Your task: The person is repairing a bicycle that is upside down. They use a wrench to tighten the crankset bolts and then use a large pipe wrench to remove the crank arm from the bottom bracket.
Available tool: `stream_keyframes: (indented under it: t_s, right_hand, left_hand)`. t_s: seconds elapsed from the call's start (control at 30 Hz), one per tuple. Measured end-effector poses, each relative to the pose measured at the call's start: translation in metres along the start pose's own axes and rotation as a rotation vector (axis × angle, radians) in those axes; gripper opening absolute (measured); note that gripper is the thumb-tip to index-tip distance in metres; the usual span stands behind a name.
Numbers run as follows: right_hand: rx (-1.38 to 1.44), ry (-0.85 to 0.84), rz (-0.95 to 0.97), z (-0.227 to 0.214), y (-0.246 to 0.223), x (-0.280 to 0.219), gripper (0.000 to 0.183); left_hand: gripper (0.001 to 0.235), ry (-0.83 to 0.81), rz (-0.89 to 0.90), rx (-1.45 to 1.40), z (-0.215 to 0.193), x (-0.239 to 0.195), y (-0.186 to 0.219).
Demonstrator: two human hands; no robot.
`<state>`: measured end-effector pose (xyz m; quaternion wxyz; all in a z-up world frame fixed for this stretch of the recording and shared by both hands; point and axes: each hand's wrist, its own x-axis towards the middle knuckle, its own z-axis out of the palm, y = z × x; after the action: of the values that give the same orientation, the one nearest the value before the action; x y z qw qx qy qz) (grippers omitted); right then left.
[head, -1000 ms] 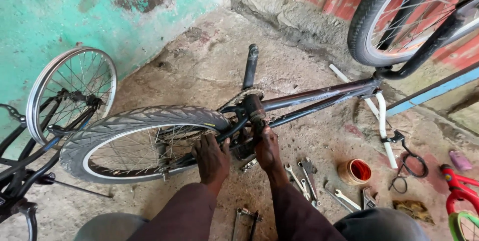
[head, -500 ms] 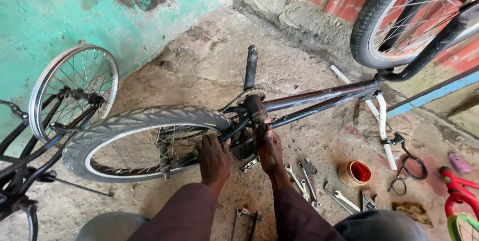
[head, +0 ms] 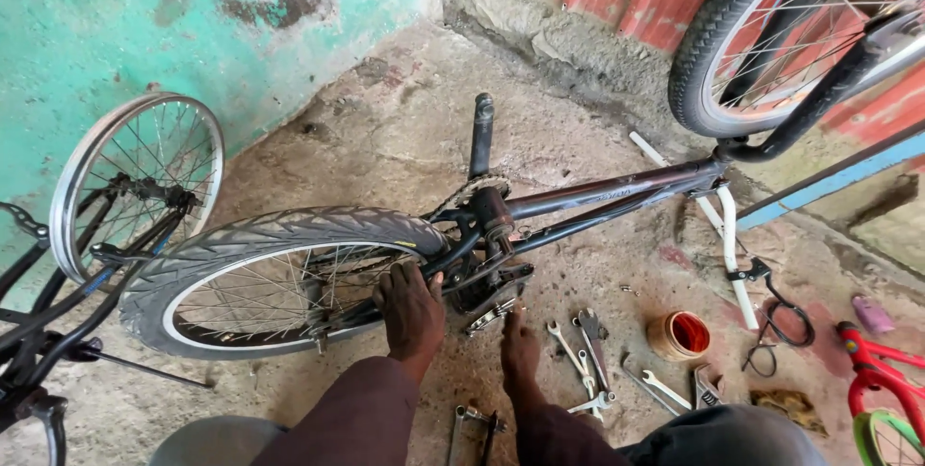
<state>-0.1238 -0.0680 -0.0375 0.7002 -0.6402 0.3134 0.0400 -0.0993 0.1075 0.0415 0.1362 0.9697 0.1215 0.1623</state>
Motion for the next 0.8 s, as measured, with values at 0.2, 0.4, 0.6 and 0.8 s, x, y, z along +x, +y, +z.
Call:
stream_keyframes:
  t_s: [0.2,0.4,0.6,0.8]
  right_hand:
    - [-0.882,0.161,0.086,-0.006,0.013,0.058,0.092]
    - [-0.819,-0.099,-0.309,0.019,-0.139,0.047,0.033]
    - [-2.167,-0.648,-1.009,0.008,-0.24,-0.002,0.024]
    - [-1.62,-0.473,-0.524,0.027,-0.218,0.001,0.052]
  left_hand:
    - [0.052,-0.1,0.051,-0.052,0.011,0.01,-0.015]
    - [0.056,-0.729,0.035,0.12,0.016,0.052,-0.028]
    - [0.052,-0.528,0.321,-0.191,-0.06,0.087,0.026]
    - [0.033,-0.452,0.179,-0.127,-0.079,0.122,0.034]
